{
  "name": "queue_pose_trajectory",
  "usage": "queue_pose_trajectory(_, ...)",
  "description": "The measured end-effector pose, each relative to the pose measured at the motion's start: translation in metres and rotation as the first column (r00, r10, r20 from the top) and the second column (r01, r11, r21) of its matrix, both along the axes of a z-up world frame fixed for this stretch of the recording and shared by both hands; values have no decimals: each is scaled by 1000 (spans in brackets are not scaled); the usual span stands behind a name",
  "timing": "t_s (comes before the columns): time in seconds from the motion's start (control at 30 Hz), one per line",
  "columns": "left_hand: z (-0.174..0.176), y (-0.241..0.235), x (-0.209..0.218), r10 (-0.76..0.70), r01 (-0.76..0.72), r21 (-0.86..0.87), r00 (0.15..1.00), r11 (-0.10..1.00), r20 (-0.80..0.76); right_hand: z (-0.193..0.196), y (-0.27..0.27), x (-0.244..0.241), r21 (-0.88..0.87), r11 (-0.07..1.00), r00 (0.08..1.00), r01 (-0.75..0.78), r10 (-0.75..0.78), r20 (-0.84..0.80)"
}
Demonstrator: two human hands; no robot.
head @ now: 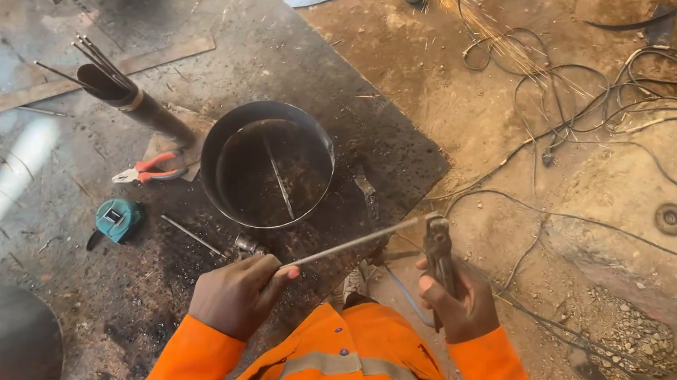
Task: Hammering a metal cylinder on a workbench to shape or clean it
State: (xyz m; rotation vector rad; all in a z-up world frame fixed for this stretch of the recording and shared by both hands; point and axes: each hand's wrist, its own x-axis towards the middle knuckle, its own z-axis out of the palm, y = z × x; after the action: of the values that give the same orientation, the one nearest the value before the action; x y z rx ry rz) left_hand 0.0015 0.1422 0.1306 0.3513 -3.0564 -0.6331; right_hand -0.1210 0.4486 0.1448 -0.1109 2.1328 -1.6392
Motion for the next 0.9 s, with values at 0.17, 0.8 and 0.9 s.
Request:
queue_pose_trajectory(0.17,-3,-6,10,-55,50,-66,996,997,-75,2,2,-5,-61,998,991,19,-11,133)
queue_pose_trajectory(0.8,9,-19,5,-307,295,-130,947,947,-91,-16,25,-7,219,961,982,-171,148,120)
queue_pose_trajectory(0.9,10,-26,1,-362,350,-129,928,928,-87,-22,33,-8,172,957,965,-234,208,159)
